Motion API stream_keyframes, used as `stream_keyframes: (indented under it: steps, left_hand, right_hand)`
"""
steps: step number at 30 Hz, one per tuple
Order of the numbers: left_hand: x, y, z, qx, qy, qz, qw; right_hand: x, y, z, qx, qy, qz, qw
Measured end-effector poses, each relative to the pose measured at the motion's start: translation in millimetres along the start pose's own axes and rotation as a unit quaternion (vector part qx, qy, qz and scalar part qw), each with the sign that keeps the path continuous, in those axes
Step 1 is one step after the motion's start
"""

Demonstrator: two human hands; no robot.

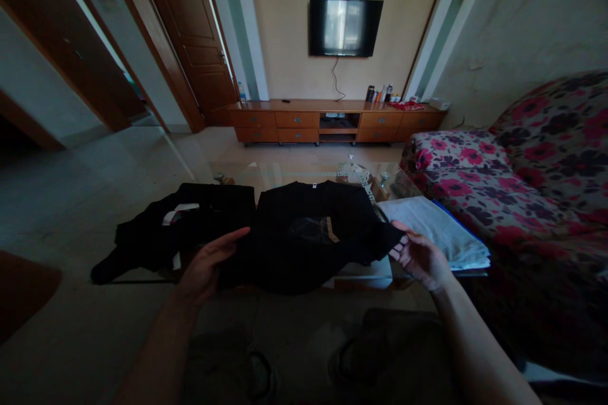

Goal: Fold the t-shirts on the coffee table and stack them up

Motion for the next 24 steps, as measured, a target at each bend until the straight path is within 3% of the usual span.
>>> stream_keyframes:
  steps: [3, 5, 9, 12, 17, 19, 24]
  left_hand:
    - [0.6, 9.0, 6.9, -0.044, 0.059, -0.019, 0.997]
    - [-0.8, 6.4, 11.7, -0.126, 0.121, 0.031, 0.984]
    - [-3.0, -5.2, 16.0, -0.317, 0.227, 0.177, 0.904]
    - [-5.6, -5.9, 15.8, -0.396, 0.263, 0.208, 0.855]
    - [7.3, -3.5, 37.2, -0.414, 0.328, 0.255, 0.810]
    - [11.7, -3.4, 43.2, -0.398, 0.332, 0.262, 0.814]
    - [7.0, -5.4, 29.8, -0.343, 0.270, 0.202, 0.877]
  right_hand:
    - [-0.9, -2.6, -4.5, -0.052, -0.033, 0.023, 0.998]
    - [-1.9, -9.3, -1.4, -0.077, -0.047, 0.054, 0.994]
    - [-7.3, -25.3, 9.8, -0.068, -0.065, 0.097, 0.991]
    - [-11.1, -34.3, 9.8, -0.034, -0.099, 0.106, 0.989]
    - [-12.8, -45.9, 4.2, 0.057, -0.143, 0.113, 0.982]
    - [-12.5, -53.7, 1.1, 0.082, -0.155, 0.137, 0.975]
    - [-11.3, -57.2, -17.6, 0.109, -0.207, 0.159, 0.959]
Point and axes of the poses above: each hand's wrist, its own x-axis away from the middle knuckle, its own y-axis out of the palm, z = x × y, the point moved 10 cm from there along -x, towards the middle knuckle, and after that the axes turned 13 degrees about -y, right-handed, at the moved point
